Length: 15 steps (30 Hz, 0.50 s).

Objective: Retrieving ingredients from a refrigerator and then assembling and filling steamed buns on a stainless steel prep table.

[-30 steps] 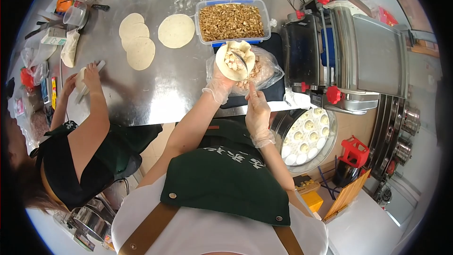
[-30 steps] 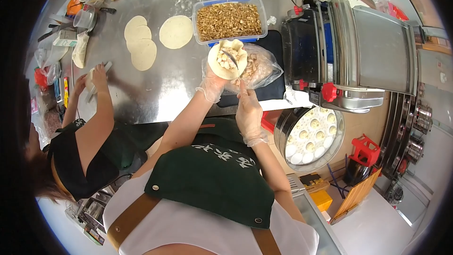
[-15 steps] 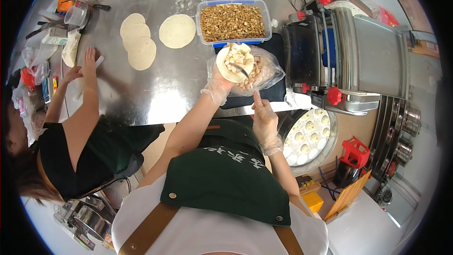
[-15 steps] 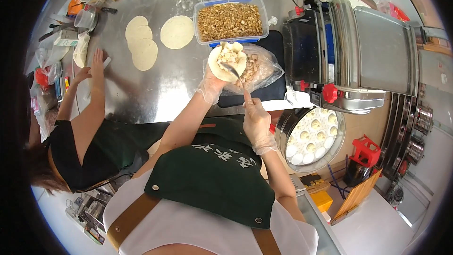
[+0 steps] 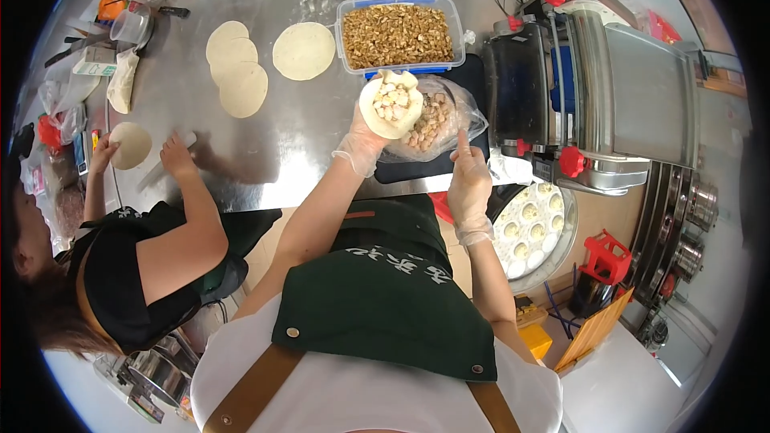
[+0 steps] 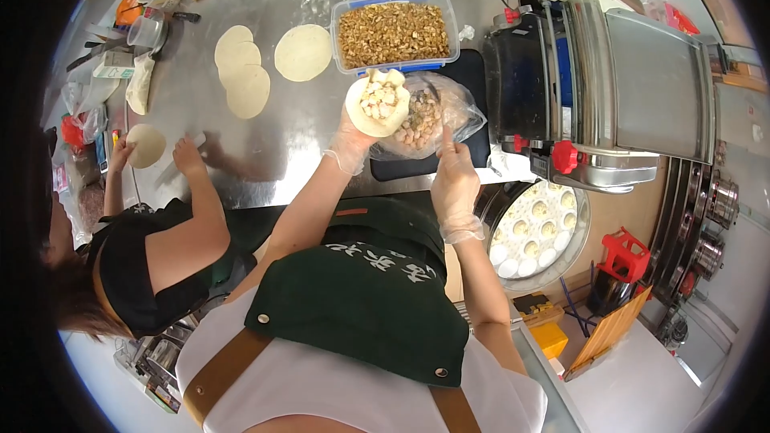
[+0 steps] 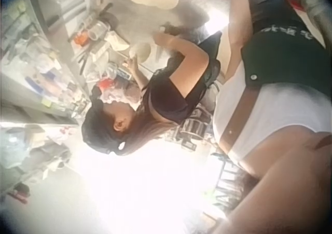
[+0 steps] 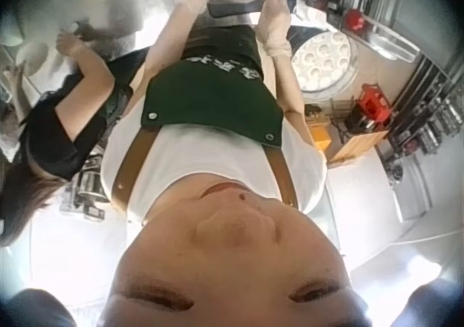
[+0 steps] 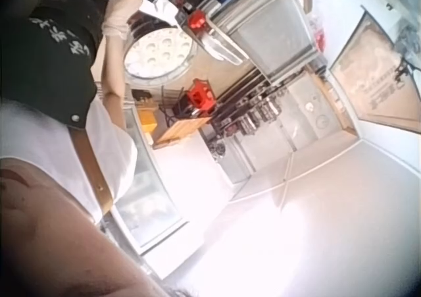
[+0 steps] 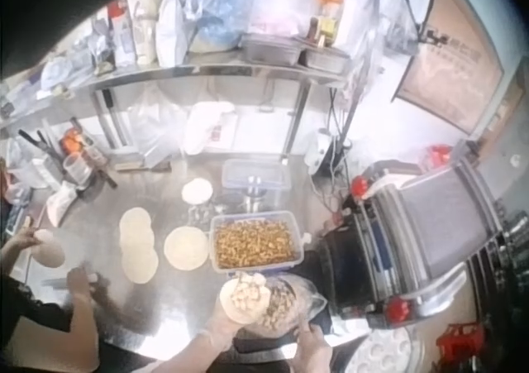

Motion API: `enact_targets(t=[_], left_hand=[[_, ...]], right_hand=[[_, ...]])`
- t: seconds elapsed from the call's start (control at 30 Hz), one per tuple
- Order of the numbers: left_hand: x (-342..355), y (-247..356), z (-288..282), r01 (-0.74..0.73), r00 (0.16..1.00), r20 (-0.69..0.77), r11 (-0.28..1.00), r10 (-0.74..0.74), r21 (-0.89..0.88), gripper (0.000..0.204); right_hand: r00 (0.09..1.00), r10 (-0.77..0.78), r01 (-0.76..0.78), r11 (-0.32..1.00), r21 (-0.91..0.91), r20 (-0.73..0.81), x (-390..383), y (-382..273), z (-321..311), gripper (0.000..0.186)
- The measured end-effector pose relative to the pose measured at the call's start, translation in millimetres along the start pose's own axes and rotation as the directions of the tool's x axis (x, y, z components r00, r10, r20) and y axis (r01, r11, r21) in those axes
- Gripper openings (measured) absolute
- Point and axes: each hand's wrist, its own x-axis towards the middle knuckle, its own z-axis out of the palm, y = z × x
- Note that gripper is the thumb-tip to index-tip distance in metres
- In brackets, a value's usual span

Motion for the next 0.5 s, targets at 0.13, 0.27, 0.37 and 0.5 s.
enact_targets(t=[0.13,0.27,0.37,0.5], left_hand=[[-10,17,3,-0.051,0.995,0.088,0.995,0.043,0.084,0.029],[-20,32,5,-0.047,0.997,0.072,0.991,0.038,0.123,0.036],[-23,34,5,-0.027,0.993,0.119,0.997,0.018,0.075,0.040],[-29,38,1,-0.057,0.994,0.094,0.993,0.047,0.102,0.041]], right_hand=[[0.961,0.157,-0.145,0.987,-0.067,0.227,-10,39,35,0.051],[0.964,0.199,-0.199,0.980,-0.021,0.177,0,42,74,0.043],[0.949,0.212,-0.234,0.969,0.074,0.232,13,48,101,0.045],[0.837,0.322,-0.488,0.804,0.339,0.442,10,54,102,0.044]])
